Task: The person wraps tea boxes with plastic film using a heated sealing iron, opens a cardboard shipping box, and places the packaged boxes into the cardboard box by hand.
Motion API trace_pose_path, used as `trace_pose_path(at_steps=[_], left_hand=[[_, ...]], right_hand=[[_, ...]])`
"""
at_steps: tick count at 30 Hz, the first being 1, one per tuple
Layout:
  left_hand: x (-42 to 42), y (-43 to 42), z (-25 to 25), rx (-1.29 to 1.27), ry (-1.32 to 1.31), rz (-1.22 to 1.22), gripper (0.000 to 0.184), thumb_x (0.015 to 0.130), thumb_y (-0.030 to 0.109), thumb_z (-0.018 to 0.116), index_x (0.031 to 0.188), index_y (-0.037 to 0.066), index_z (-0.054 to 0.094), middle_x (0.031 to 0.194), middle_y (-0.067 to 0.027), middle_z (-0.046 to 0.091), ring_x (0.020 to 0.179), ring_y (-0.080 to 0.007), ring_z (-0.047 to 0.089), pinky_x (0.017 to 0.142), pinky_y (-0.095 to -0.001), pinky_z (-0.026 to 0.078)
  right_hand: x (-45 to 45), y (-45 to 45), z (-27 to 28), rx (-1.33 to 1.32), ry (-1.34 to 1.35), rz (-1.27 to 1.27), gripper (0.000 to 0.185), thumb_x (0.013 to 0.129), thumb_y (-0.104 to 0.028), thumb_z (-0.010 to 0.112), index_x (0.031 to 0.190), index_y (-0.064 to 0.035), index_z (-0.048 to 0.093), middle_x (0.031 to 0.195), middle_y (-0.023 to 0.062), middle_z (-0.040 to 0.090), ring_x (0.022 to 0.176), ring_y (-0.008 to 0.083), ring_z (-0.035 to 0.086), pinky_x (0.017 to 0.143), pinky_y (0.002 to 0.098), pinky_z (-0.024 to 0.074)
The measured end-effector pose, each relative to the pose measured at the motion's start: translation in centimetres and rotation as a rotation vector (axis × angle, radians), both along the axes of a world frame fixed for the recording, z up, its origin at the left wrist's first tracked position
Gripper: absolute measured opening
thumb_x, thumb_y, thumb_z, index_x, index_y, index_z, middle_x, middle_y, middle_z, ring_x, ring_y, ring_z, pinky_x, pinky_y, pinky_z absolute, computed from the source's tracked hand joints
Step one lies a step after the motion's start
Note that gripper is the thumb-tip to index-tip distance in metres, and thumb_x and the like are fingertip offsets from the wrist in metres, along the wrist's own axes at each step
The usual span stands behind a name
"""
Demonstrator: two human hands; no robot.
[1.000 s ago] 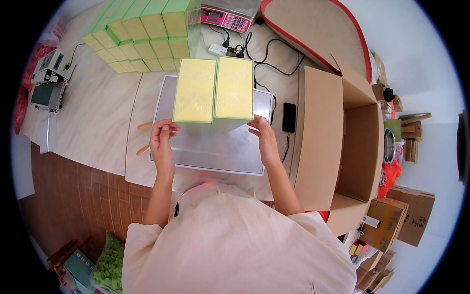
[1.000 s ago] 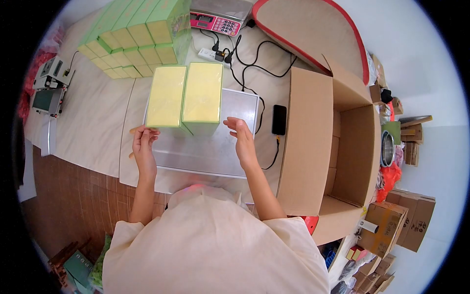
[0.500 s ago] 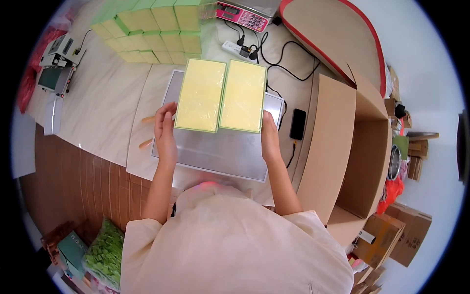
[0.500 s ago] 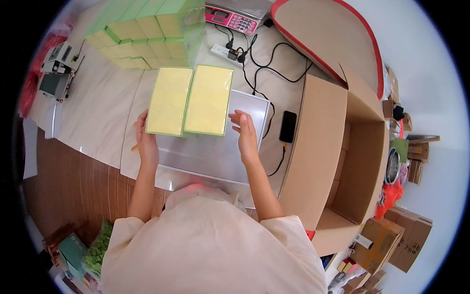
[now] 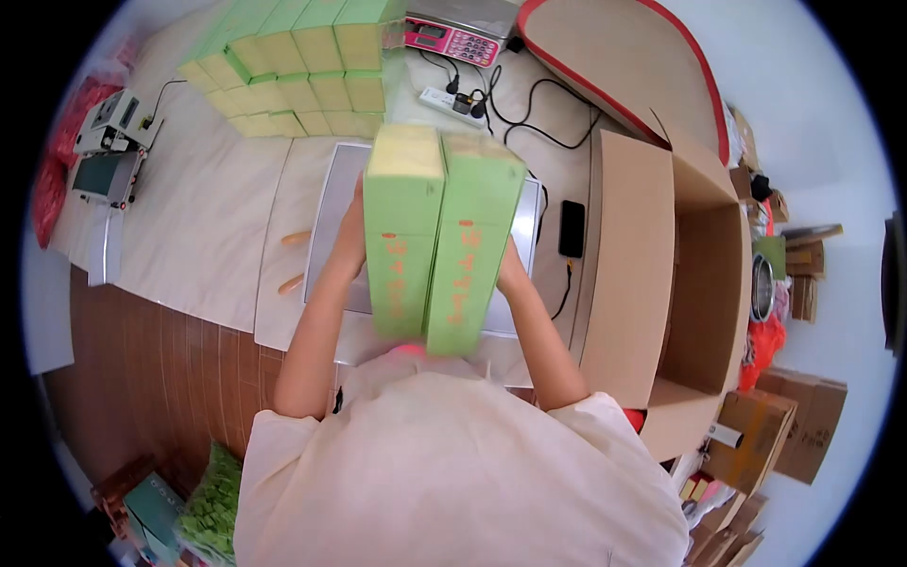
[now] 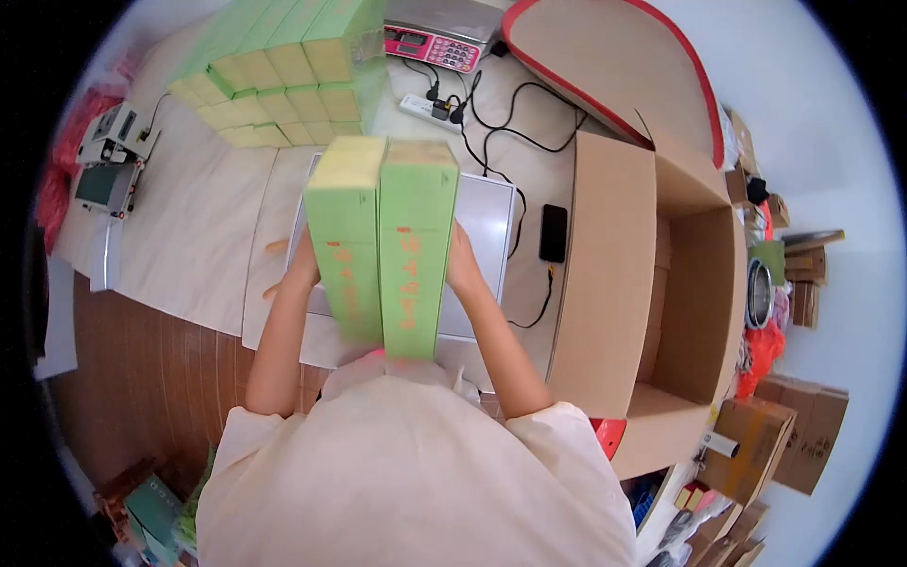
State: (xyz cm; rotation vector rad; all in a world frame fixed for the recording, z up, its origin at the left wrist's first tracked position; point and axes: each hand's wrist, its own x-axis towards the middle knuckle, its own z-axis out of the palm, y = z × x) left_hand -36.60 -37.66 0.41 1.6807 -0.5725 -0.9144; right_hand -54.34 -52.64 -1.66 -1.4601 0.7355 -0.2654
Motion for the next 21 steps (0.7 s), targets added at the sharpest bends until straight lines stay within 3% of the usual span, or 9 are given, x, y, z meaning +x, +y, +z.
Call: trace_pose_path(at_steps=[1,3,4,12,16,17,19,20,21], left_hand=[[-0.2,0.7,0.2,0.119,0.168,-0.059,0.070,0.094,0.047,0.042,0.144,0.003,0.021,0.135,-0.0141,0.043,0.124,-0.0223,0.041,0.100,-0.0334,0.037],[-2.4,2.8,1.1,0.148,0.175,-0.150,0.079,0.091,0.051,0.046,0.145,0.003,0.015,0.134,-0.0181,0.044,0.122,-0.0242,0.044,0.100,-0.0343,0.039],[-3.4,3.9,0.8,0.145,0.216,-0.197,0.078,0.091,0.051,0.046,0.145,0.003,0.016,0.134,-0.0179,0.045,0.122,-0.0243,0.045,0.099,-0.0345,0.039],[-9.7,8.3,-4.7,-0.424,1.315,-0.260,0.069,0.093,0.048,0.045,0.142,0.003,0.026,0.131,-0.0162,0.048,0.118,-0.0249,0.049,0.097,-0.0357,0.043],[-9.0,10.1,-5.4,-0.506,1.479,-0.328,0.064,0.094,0.046,0.044,0.140,0.004,0.031,0.129,-0.0153,0.049,0.116,-0.0253,0.051,0.095,-0.0364,0.045],[-8.7,10.7,-5.4,-0.539,1.449,-0.358,0.063,0.094,0.046,0.044,0.140,0.004,0.032,0.129,-0.0151,0.050,0.115,-0.0254,0.051,0.095,-0.0365,0.046],[-8.0,11.6,-6.0,-0.676,1.305,-0.477,0.063,0.095,0.055,0.034,0.136,0.007,0.039,0.130,-0.0105,0.049,0.115,-0.0241,0.052,0.094,-0.0376,0.047],[-7.9,12.1,-5.9,-0.545,1.277,-0.213,0.054,0.094,0.047,0.041,0.127,0.005,0.046,0.120,-0.0115,0.054,0.104,-0.0242,0.057,0.084,-0.0362,0.051],[-7.7,12.4,-5.8,-0.413,1.235,0.044,0.045,0.093,0.039,0.047,0.119,0.003,0.053,0.110,-0.0126,0.059,0.092,-0.0242,0.062,0.074,-0.0348,0.055]], right_hand=[[-0.9,0.9,1.0,0.029,0.027,-0.004,0.053,0.097,-0.039,0.035,0.130,0.0017,0.044,0.119,0.0151,0.056,0.106,0.0212,0.054,0.092,0.0313,0.0429],[-2.5,4.5,3.6,0.112,0.052,-0.132,0.054,0.097,-0.041,0.035,0.130,0.0004,0.046,0.118,0.0137,0.057,0.103,0.0208,0.054,0.091,0.0325,0.0429],[-3.4,6.1,4.3,0.330,-0.024,-0.219,0.052,0.097,-0.040,0.036,0.129,-0.0011,0.047,0.116,0.0126,0.057,0.102,0.0198,0.054,0.090,0.0331,0.0437],[-10.0,8.9,-0.1,0.892,-0.333,-0.277,0.046,0.092,-0.040,0.051,0.125,-0.0078,0.052,0.117,0.0091,0.057,0.106,0.0174,0.054,0.088,0.0334,0.0460],[-12.9,7.7,5.7,0.496,-0.042,-0.438,0.058,0.089,-0.034,0.057,0.137,-0.0069,0.039,0.124,0.0123,0.054,0.110,0.0210,0.053,0.092,0.0331,0.0442],[-14.2,6.6,5.4,0.360,-0.124,-0.215,0.066,0.089,-0.032,0.058,0.142,-0.0057,0.031,0.130,0.0140,0.049,0.112,0.0232,0.052,0.094,0.0334,0.0424],[-12.9,7.9,8.0,-0.109,-0.007,-0.157,0.067,0.088,-0.029,0.060,0.142,-0.0037,0.030,0.128,0.0140,0.047,0.111,0.0225,0.050,0.095,0.0337,0.0402],[-13.5,8.1,7.0,-0.475,0.127,-0.078,0.068,0.083,-0.023,0.065,0.142,-0.0084,0.033,0.121,0.0161,0.046,0.108,0.0279,0.049,0.094,0.0383,0.0390],[-13.5,9.1,6.8,-0.473,0.126,-0.067,0.068,0.083,-0.023,0.065,0.142,-0.0084,0.033,0.121,0.0161,0.046,0.108,0.0279,0.049,0.094,0.0383,0.0390]])
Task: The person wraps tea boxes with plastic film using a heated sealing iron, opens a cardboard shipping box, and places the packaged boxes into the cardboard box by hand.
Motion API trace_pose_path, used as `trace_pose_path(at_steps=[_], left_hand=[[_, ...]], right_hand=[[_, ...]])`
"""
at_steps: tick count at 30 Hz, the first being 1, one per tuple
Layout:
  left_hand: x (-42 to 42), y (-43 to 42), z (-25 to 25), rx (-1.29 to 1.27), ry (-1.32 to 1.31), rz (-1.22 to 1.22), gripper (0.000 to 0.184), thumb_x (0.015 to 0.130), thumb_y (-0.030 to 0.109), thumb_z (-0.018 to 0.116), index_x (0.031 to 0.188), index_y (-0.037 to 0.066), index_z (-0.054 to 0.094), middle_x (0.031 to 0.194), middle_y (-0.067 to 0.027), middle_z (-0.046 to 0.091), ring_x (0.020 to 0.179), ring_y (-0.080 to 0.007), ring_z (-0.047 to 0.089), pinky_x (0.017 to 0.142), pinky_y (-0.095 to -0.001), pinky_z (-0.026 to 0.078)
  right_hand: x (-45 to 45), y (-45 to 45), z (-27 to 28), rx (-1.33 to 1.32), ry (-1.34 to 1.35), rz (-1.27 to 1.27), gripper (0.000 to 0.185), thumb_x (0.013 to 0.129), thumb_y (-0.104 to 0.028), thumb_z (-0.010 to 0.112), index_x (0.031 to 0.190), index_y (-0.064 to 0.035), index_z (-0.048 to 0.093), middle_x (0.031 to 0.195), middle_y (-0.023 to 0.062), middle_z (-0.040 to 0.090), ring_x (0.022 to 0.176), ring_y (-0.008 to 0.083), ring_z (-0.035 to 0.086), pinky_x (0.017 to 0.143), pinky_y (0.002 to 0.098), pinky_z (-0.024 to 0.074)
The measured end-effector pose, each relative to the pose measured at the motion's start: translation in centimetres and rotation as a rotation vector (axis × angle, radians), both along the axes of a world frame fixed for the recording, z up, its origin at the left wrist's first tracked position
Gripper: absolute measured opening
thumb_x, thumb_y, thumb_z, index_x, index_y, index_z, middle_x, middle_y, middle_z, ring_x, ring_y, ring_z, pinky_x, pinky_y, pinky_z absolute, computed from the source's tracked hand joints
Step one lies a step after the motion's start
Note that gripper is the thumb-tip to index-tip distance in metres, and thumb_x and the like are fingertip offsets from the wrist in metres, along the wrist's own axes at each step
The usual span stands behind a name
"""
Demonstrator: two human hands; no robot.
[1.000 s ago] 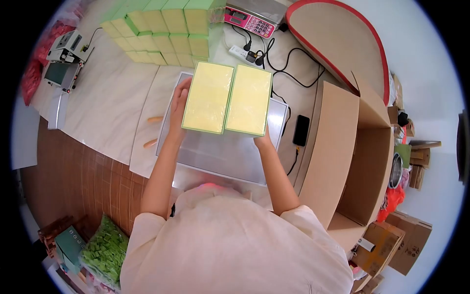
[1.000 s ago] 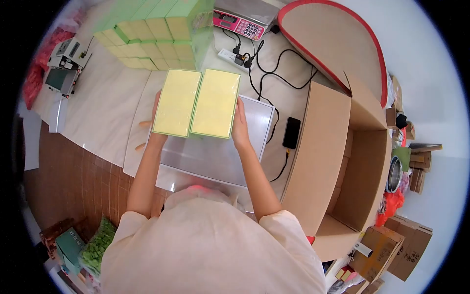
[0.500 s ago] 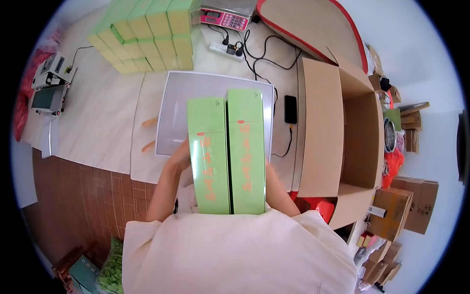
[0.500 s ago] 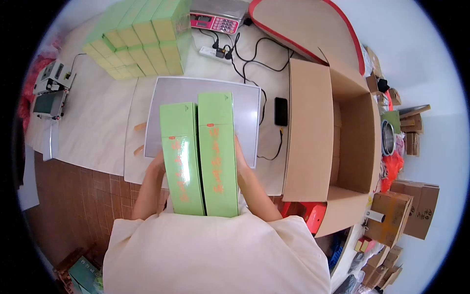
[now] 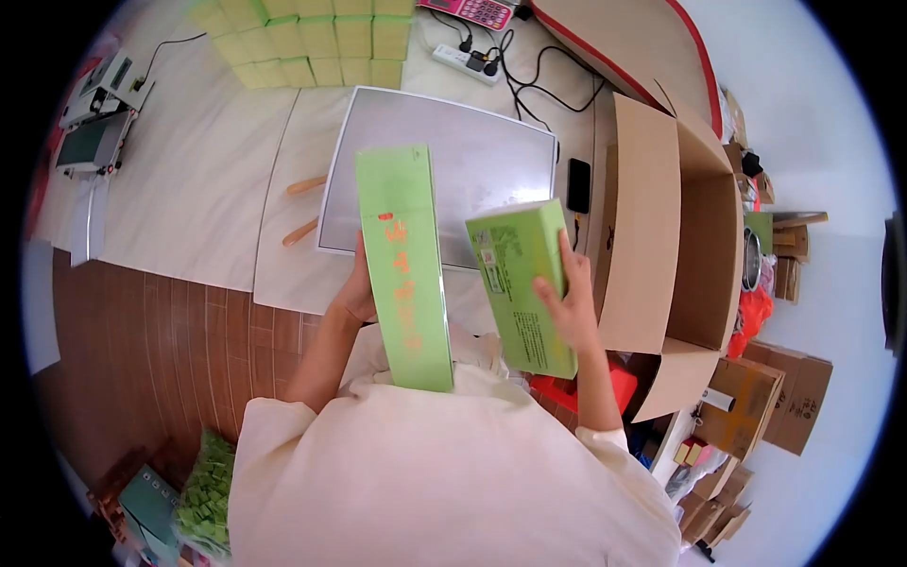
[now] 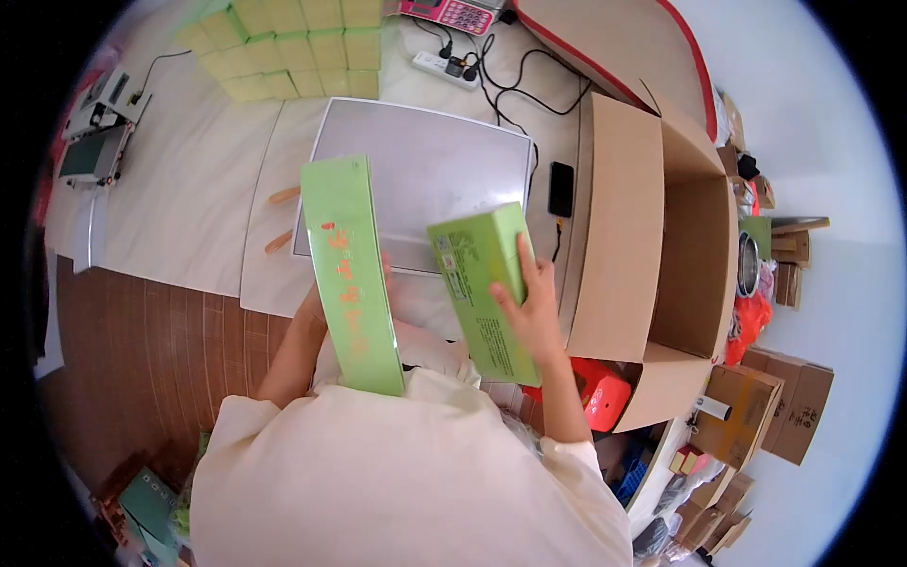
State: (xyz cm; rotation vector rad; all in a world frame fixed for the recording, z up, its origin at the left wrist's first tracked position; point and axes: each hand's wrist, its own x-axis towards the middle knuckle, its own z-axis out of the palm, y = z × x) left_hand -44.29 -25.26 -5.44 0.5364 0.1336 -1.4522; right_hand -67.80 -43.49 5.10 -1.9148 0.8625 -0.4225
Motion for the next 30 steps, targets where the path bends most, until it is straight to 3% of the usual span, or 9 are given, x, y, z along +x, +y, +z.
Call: trace_pose_path(at_steps=[1,2,3,6,14,24,27,28,30], left_hand=[[1.1,0.7,-1.3,-0.127,-0.196,-0.056,0.083,0.085,0.073,0.019,0.138,0.011,0.036,0.130,-0.0064,0.049,0.117,-0.0198,0.051,0.094,-0.0362,0.048],[1.7,1.3,-2.5,-0.124,-0.195,-0.041,0.083,0.085,0.073,0.019,0.138,0.011,0.036,0.130,-0.0064,0.049,0.117,-0.0198,0.051,0.094,-0.0362,0.048],[2.5,1.7,-1.8,-0.077,-0.219,0.010,0.084,0.085,0.073,0.020,0.139,0.011,0.035,0.131,-0.0064,0.049,0.117,-0.0196,0.051,0.094,-0.0363,0.048],[4.7,3.8,-1.3,-0.033,-0.247,0.131,0.083,0.085,0.073,0.021,0.139,0.011,0.033,0.131,-0.0066,0.049,0.118,-0.0194,0.051,0.094,-0.0368,0.048],[7.3,8.3,1.4,0.135,-0.327,0.410,0.080,0.087,0.070,0.023,0.139,0.010,0.033,0.131,-0.0074,0.049,0.118,-0.0188,0.050,0.095,-0.0352,0.047],[6.3,10.4,2.9,0.210,-0.295,0.474,0.079,0.088,0.070,0.025,0.138,0.011,0.037,0.132,-0.0082,0.048,0.119,-0.0210,0.049,0.098,-0.0376,0.044],[6.3,11.1,2.1,0.219,-0.229,0.533,0.077,0.089,0.069,0.026,0.137,0.009,0.037,0.132,-0.0087,0.048,0.120,-0.0219,0.048,0.098,-0.0391,0.043],[6.1,11.1,2.3,0.206,-0.237,0.516,0.077,0.089,0.069,0.026,0.137,0.009,0.037,0.132,-0.0087,0.048,0.120,-0.0219,0.048,0.098,-0.0391,0.043],[5.8,10.8,2.5,0.101,-0.519,0.540,0.076,0.090,0.067,0.028,0.138,0.010,0.036,0.132,-0.0079,0.048,0.120,-0.0220,0.047,0.099,-0.0389,0.042]], right_hand=[[0.1,1.3,-0.1,-0.275,0.246,0.041,0.070,0.081,-0.021,0.067,0.142,-0.0130,0.034,0.121,0.0185,0.044,0.109,0.0311,0.047,0.094,0.0401,0.0387],[0.3,2.5,-0.3,-0.553,0.488,0.084,0.073,0.078,-0.019,0.069,0.143,-0.0175,0.035,0.121,0.0210,0.042,0.110,0.0342,0.046,0.093,0.0419,0.0385],[0.6,3.5,-0.9,-0.631,0.447,0.076,0.074,0.074,-0.019,0.071,0.141,-0.0225,0.038,0.112,0.0224,0.044,0.102,0.0402,0.046,0.091,0.0456,0.0382],[1.0,4.8,-1.7,-0.707,0.523,0.100,0.072,0.074,-0.021,0.070,0.140,-0.0210,0.040,0.111,0.0249,0.044,0.102,0.0401,0.046,0.089,0.0458,0.0386],[4.8,3.9,-1.8,-0.798,0.608,0.250,0.076,0.077,-0.020,0.065,0.144,-0.0176,0.031,0.103,0.0252,0.043,0.090,0.0388,0.047,0.079,0.0441,0.0400],[11.0,0.1,-2.2,-0.815,0.534,0.264,0.077,0.081,-0.022,0.065,0.146,-0.0171,0.024,0.103,0.0244,0.044,0.092,0.0375,0.049,0.082,0.0441,0.0412],[11.6,-2.6,0.1,-0.119,0.005,0.178,0.061,0.091,-0.028,0.056,0.144,-0.0137,0.028,0.117,0.0165,0.048,0.107,0.0278,0.052,0.091,0.0399,0.0434],[11.3,-2.7,1.0,-0.129,-0.001,0.159,0.061,0.091,-0.028,0.056,0.144,-0.0137,0.028,0.117,0.0165,0.048,0.107,0.0278,0.052,0.091,0.0399,0.0434],[10.5,-2.6,3.5,0.705,-0.404,-0.031,0.052,0.094,-0.033,0.051,0.138,-0.0091,0.038,0.121,0.0126,0.053,0.106,0.0265,0.056,0.089,0.0381,0.0474]])
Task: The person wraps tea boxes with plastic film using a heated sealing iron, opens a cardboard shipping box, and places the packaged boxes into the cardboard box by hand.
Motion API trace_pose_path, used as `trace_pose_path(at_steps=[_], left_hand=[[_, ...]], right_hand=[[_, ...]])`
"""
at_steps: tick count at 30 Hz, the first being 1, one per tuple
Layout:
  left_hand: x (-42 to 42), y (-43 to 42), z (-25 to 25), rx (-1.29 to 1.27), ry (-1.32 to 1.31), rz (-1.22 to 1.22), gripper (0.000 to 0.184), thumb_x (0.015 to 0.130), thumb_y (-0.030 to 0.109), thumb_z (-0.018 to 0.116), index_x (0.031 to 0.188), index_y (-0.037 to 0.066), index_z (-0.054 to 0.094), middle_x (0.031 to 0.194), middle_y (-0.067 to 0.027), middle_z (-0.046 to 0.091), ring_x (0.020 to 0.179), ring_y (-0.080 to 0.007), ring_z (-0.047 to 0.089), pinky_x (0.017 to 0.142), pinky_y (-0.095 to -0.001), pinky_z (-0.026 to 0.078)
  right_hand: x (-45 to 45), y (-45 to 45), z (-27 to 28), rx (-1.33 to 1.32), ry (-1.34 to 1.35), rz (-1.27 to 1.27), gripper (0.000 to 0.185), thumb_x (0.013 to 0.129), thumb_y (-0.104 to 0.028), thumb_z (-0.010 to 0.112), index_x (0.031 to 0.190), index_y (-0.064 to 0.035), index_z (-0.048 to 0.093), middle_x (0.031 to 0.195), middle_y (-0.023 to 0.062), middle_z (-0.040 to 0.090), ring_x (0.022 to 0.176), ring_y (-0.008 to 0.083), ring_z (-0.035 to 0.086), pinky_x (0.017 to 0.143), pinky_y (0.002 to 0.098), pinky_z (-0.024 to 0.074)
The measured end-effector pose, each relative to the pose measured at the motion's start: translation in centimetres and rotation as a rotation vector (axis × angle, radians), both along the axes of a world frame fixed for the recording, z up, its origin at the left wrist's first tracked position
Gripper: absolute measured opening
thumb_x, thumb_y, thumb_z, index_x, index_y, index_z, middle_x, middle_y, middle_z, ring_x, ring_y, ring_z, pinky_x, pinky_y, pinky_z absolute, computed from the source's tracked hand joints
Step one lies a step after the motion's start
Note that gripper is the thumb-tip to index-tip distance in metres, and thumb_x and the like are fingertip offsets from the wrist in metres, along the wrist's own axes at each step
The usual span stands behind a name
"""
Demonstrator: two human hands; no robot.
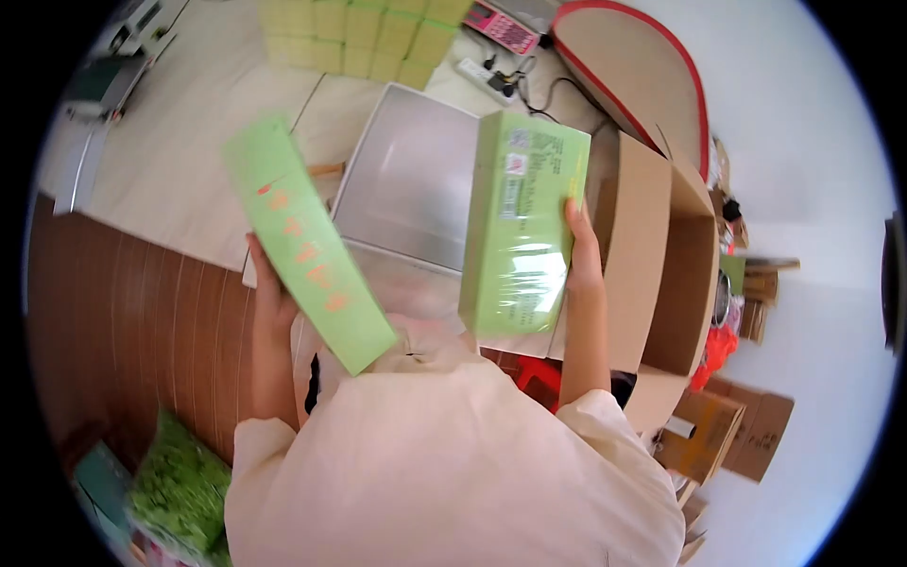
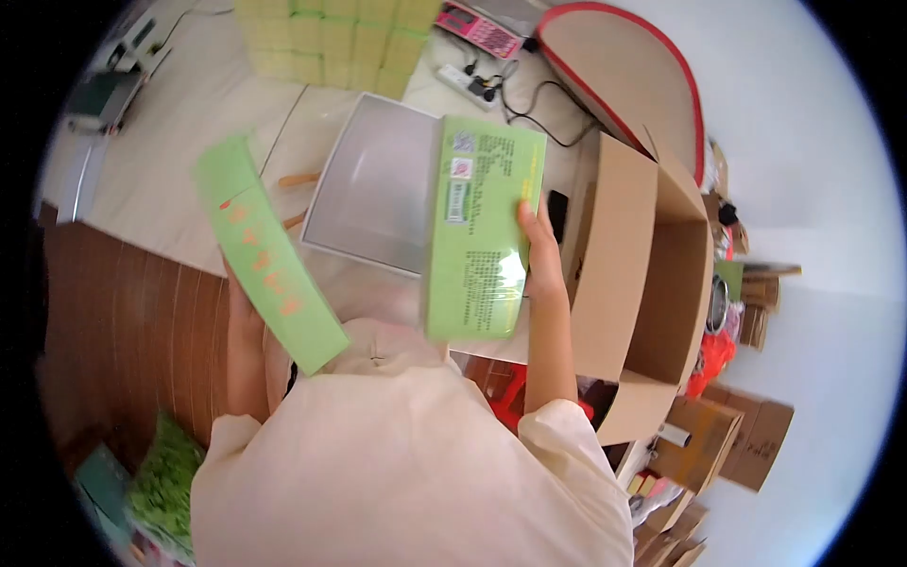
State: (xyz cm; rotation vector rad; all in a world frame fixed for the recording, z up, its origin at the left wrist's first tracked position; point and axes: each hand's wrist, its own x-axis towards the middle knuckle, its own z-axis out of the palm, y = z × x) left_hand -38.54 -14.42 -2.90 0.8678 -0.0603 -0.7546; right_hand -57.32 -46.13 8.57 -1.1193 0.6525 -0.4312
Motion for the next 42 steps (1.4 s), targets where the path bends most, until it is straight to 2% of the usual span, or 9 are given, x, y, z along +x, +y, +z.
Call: trace_pose_path(at_steps=[5,10,16,25,30,33,36,39,42], left_hand=[[1.4,0.3,-4.6,-0.026,0.081,-0.005,0.062,0.094,0.055,0.037,0.133,0.007,0.042,0.107,-0.0038,0.059,0.097,-0.0162,0.059,0.078,-0.0319,0.053],[0.8,-2.5,2.4,-0.249,0.188,-0.111,0.047,0.093,0.025,0.051,0.132,0.000,0.040,0.103,-0.0127,0.057,0.083,-0.0219,0.062,0.064,-0.0352,0.054],[2.3,-3.3,0.2,-0.181,0.219,-0.066,0.048,0.093,0.034,0.051,0.131,0.007,0.041,0.101,-0.0114,0.057,0.088,-0.0246,0.060,0.067,-0.0403,0.053],[2.8,0.1,-0.6,-0.426,0.275,-0.169,0.048,0.094,0.038,0.046,0.133,0.011,0.040,0.107,-0.0107,0.055,0.094,-0.0263,0.056,0.080,-0.0465,0.047],[1.9,4.2,-3.6,-0.469,0.126,0.021,0.057,0.092,0.042,0.044,0.140,0.013,0.034,0.114,-0.0127,0.051,0.103,-0.0280,0.050,0.084,-0.0489,0.043],[1.0,5.7,-1.3,-0.198,0.087,0.310,0.056,0.092,0.039,0.047,0.137,0.008,0.036,0.110,-0.0132,0.052,0.099,-0.0273,0.052,0.081,-0.0458,0.047],[0.1,6.0,1.9,-0.311,0.150,0.428,0.045,0.093,0.032,0.050,0.127,0.003,0.046,0.109,-0.0138,0.055,0.095,-0.0262,0.056,0.078,-0.0399,0.053],[-0.1,6.9,3.5,-0.335,0.163,0.407,0.067,0.090,0.062,0.037,0.130,0.009,0.044,0.120,-0.0067,0.054,0.107,-0.0210,0.056,0.084,-0.0384,0.053],[-0.4,7.8,5.3,-0.209,0.202,0.505,0.073,0.089,0.066,0.033,0.132,0.009,0.042,0.125,-0.0081,0.052,0.111,-0.0224,0.054,0.087,-0.0409,0.052]], right_hand=[[-2.1,-2.0,-6.1,0.506,-0.428,0.022,0.046,0.094,-0.038,0.048,0.125,-0.0049,0.050,0.115,0.0142,0.057,0.094,0.0224,0.060,0.079,0.0343,0.0498],[-1.0,-0.1,-4.2,0.686,-0.564,0.231,0.046,0.091,-0.035,0.051,0.125,-0.0045,0.050,0.109,0.0163,0.056,0.086,0.0250,0.059,0.075,0.0355,0.0490],[0.0,1.2,-1.4,0.513,-0.509,-0.040,0.038,0.090,-0.023,0.057,0.121,-0.0023,0.051,0.108,0.0174,0.055,0.080,0.0222,0.057,0.072,0.0322,0.0489],[4.9,-3.1,-4.4,0.714,-0.648,0.161,0.031,0.089,-0.027,0.058,0.107,-0.0026,0.056,0.100,0.0109,0.056,0.080,0.0186,0.057,0.070,0.0303,0.0490],[7.0,-2.3,-3.7,0.319,-0.169,-0.178,0.053,0.091,-0.046,0.050,0.125,-0.0060,0.052,0.120,0.0083,0.058,0.105,0.0231,0.057,0.087,0.0359,0.0484],[9.3,-3.6,-5.1,-0.024,-0.260,0.404,0.058,0.092,-0.039,0.053,0.138,-0.0059,0.037,0.124,0.0107,0.055,0.109,0.0217,0.056,0.090,0.0350,0.0471],[13.0,1.5,-3.7,-1.043,-0.174,0.512,0.061,0.083,-0.026,0.067,0.137,-0.0111,0.042,0.115,0.0148,0.055,0.102,0.0253,0.053,0.088,0.0376,0.0432],[14.0,7.1,-4.0,-1.655,-0.117,0.673,0.067,0.075,-0.022,0.073,0.136,-0.0178,0.045,0.116,0.0181,0.051,0.101,0.0304,0.053,0.087,0.0400,0.0426],[14.8,10.5,-5.6,-1.634,-0.256,0.763,0.068,0.069,-0.025,0.076,0.132,-0.0240,0.050,0.112,0.0161,0.051,0.093,0.0308,0.051,0.079,0.0388,0.0414]])
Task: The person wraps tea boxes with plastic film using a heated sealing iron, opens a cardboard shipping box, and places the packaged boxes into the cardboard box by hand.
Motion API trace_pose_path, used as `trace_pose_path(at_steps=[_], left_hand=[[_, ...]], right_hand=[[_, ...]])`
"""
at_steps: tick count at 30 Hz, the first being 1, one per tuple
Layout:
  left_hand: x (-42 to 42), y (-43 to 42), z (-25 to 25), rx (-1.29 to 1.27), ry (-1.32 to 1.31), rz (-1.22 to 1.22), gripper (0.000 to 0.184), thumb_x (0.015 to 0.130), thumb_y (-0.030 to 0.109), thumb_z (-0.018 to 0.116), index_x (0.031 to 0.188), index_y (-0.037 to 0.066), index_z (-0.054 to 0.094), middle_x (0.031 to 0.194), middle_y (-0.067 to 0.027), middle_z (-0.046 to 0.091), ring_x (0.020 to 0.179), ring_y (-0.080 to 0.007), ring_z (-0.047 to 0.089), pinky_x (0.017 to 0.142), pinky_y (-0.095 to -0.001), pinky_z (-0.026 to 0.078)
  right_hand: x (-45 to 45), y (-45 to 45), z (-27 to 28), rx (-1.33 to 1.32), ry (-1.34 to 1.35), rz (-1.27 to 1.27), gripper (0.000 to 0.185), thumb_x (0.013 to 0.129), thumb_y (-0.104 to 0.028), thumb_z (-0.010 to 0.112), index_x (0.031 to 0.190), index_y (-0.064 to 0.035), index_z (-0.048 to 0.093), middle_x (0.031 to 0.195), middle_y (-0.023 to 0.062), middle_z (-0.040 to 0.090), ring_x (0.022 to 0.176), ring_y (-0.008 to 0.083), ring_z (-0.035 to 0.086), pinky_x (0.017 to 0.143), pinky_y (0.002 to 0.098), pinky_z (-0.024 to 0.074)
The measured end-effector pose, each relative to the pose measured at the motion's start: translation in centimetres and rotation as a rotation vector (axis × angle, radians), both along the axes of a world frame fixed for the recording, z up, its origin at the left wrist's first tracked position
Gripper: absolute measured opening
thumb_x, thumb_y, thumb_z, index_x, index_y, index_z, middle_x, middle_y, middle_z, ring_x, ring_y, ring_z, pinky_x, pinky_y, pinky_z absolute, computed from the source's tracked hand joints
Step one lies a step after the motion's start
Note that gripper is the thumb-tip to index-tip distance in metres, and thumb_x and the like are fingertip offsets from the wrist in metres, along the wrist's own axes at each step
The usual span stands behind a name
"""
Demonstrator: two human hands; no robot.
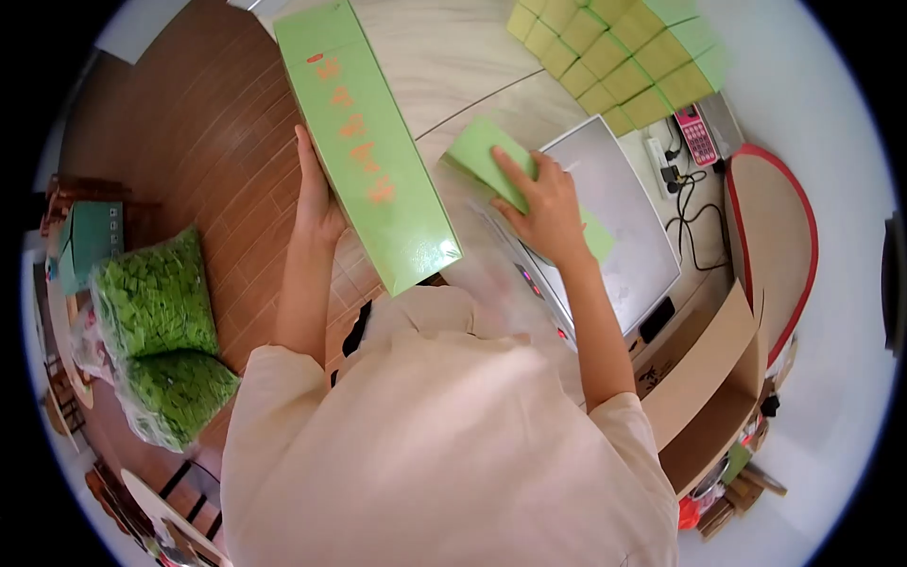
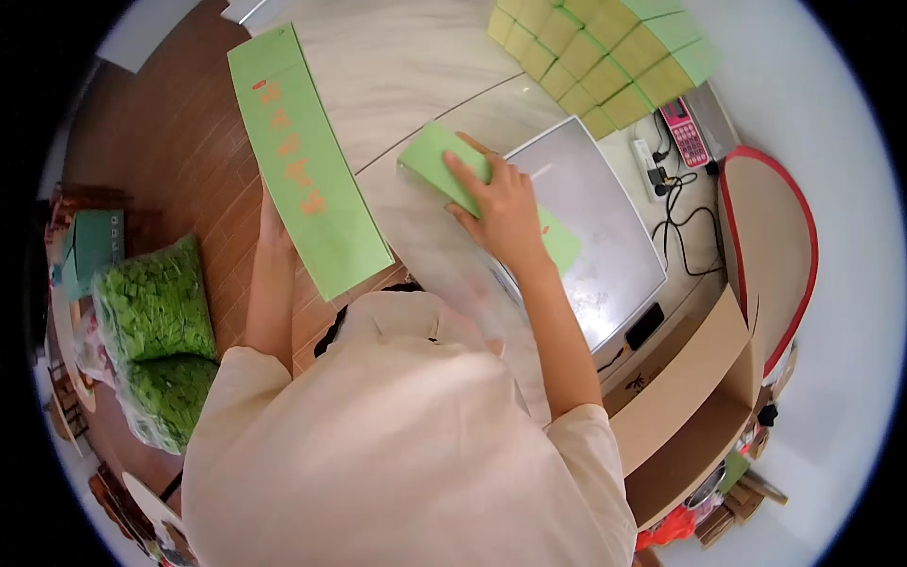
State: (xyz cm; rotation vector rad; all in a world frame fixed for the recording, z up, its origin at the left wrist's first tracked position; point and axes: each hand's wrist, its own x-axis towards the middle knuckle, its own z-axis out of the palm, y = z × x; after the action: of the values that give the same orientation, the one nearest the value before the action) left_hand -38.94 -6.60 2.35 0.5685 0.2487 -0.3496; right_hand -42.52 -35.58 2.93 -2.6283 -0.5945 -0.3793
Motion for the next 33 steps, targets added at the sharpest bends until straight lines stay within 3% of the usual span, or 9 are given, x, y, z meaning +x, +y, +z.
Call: trace_pose_path(at_steps=[5,14,22,24,26,28,31,32,33], left_hand=[[-0.5,-0.6,1.1,0.241,0.114,0.141,0.074,0.089,0.067,0.032,0.134,0.009,0.041,0.127,-0.0087,0.050,0.114,-0.0234,0.052,0.091,-0.0427,0.050],[-0.2,-1.3,1.0,0.253,0.116,0.158,0.075,0.088,0.066,0.039,0.137,0.011,0.037,0.134,-0.0066,0.044,0.122,-0.0233,0.043,0.098,-0.0415,0.042],[1.5,2.9,-5.0,0.062,-0.001,-0.034,0.077,0.086,0.067,0.041,0.138,0.011,0.036,0.136,-0.0035,0.041,0.121,-0.0233,0.042,0.097,-0.0391,0.042],[1.1,1.5,-3.6,0.011,0.001,-0.108,0.076,0.087,0.065,0.043,0.138,0.010,0.035,0.137,-0.0031,0.040,0.121,-0.0231,0.041,0.097,-0.0383,0.042],[1.1,-1.0,-1.0,0.040,0.120,0.056,0.038,0.092,0.039,0.051,0.109,0.005,0.055,0.097,-0.0103,0.063,0.087,-0.0232,0.061,0.074,-0.0355,0.054],[0.9,-1.9,-1.1,0.087,0.059,-0.010,0.038,0.093,0.038,0.051,0.112,0.005,0.053,0.100,-0.0101,0.062,0.089,-0.0224,0.061,0.075,-0.0348,0.054],[0.8,-3.3,-1.2,0.171,-0.069,-0.100,0.038,0.093,0.035,0.052,0.117,0.005,0.051,0.105,-0.0098,0.059,0.092,-0.0208,0.060,0.075,-0.0334,0.054],[0.8,-4.2,-1.2,0.283,-0.241,-0.128,0.039,0.093,0.035,0.052,0.118,0.005,0.050,0.106,-0.0093,0.059,0.092,-0.0199,0.060,0.076,-0.0325,0.054],[1.1,-5.0,-1.2,0.328,-0.340,-0.166,0.040,0.093,0.035,0.052,0.119,0.005,0.049,0.107,-0.0091,0.059,0.092,-0.0194,0.060,0.077,-0.0321,0.054]], right_hand=[[-0.1,1.4,-1.3,-0.085,0.039,0.011,0.067,0.069,-0.025,0.077,0.130,-0.0224,0.050,0.111,0.0146,0.051,0.092,0.0290,0.051,0.079,0.0386,0.0412],[-1.7,-0.7,-1.3,-0.058,0.061,-0.060,0.068,0.069,-0.025,0.076,0.131,-0.0205,0.050,0.115,0.0155,0.051,0.092,0.0294,0.051,0.082,0.0402,0.0408],[-5.3,-6.8,0.1,-0.055,0.100,-0.195,0.069,0.071,-0.023,0.075,0.133,-0.0149,0.046,0.116,0.0151,0.050,0.103,0.0301,0.049,0.089,0.0421,0.0389],[-6.6,-10.7,1.3,0.332,-0.093,-0.322,0.063,0.080,-0.023,0.070,0.134,-0.0094,0.043,0.119,0.0134,0.052,0.105,0.0283,0.053,0.092,0.0402,0.0420],[-8.6,-12.5,4.9,1.279,0.175,-0.465,0.050,0.089,-0.028,0.060,0.132,-0.0058,0.044,0.120,0.0120,0.054,0.103,0.0254,0.057,0.088,0.0362,0.0481],[-11.0,-13.2,6.5,1.448,0.050,-0.600,0.047,0.094,-0.038,0.051,0.128,-0.0063,0.048,0.118,0.0106,0.057,0.098,0.0234,0.061,0.080,0.0329,0.0528],[-14.1,-14.3,6.5,2.065,0.067,-0.537,0.053,0.093,-0.052,0.042,0.123,-0.0095,0.052,0.109,0.0092,0.061,0.095,0.0223,0.061,0.078,0.0371,0.0528],[-14.7,-14.7,5.8,2.062,-0.004,-0.573,0.053,0.093,-0.052,0.042,0.123,-0.0095,0.052,0.109,0.0092,0.061,0.095,0.0223,0.061,0.078,0.0371,0.0528],[-15.3,-15.2,4.6,2.146,-0.042,-0.330,0.049,0.093,-0.045,0.047,0.122,-0.0065,0.051,0.113,0.0119,0.058,0.094,0.0237,0.059,0.080,0.0368,0.0516]])
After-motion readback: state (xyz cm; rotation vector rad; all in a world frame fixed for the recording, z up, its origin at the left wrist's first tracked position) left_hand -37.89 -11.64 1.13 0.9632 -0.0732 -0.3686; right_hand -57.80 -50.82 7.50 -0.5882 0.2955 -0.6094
